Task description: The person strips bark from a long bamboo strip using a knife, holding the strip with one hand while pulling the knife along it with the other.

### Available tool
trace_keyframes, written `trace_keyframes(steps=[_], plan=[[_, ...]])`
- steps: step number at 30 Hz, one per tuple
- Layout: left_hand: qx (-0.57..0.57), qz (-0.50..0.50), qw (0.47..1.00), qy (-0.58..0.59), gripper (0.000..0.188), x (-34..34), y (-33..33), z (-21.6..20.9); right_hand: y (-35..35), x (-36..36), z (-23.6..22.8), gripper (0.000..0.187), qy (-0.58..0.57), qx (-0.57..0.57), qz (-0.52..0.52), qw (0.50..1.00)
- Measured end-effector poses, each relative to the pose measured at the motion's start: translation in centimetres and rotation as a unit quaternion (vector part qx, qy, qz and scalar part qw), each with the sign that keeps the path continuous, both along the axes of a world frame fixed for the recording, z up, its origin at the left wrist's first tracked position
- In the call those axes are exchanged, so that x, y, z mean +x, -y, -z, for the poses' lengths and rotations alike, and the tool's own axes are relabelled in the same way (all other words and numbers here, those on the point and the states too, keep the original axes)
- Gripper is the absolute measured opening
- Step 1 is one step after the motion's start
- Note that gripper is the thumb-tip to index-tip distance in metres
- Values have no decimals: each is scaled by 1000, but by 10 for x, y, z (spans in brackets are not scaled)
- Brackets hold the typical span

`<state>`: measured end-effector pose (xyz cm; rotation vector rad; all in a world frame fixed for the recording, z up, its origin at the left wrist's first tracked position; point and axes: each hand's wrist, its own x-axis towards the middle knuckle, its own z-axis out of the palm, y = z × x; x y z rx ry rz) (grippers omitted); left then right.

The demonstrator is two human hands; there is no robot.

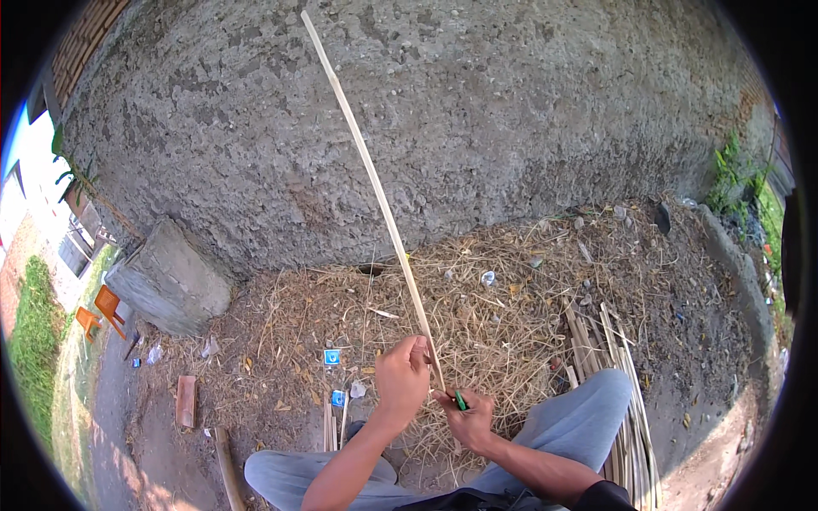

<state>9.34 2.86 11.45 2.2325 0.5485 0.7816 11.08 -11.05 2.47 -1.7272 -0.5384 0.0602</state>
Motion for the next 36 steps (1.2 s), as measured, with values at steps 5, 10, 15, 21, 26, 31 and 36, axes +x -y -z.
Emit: trace_keyframes(steps=[5,10,15,21,26,31,36], plan=[[-268,27,960,77,23,-11,-12,-15,1,-1,-12,8,-35,12,-50,998],[-288,-13,955,70,26,-20,-23,-10,-3,5,-11,9,-70,56,-34,995],[42,9,993,106,28,-9,-5,-25,-2,5,-13,15,-40,39,-34,998],[350,86,931,61,28,24,6,-52,-1,7,-15,17,39,15,-15,999],[345,80,932,79,11,34,12,-52,-2,8,-7,18,72,47,5,996],[83,89,982,144,6,33,-1,-50,1,7,-14,14,42,49,-5,998],[7,65,988,139,8,31,-11,-58,3,10,-13,14,32,43,-30,998]])
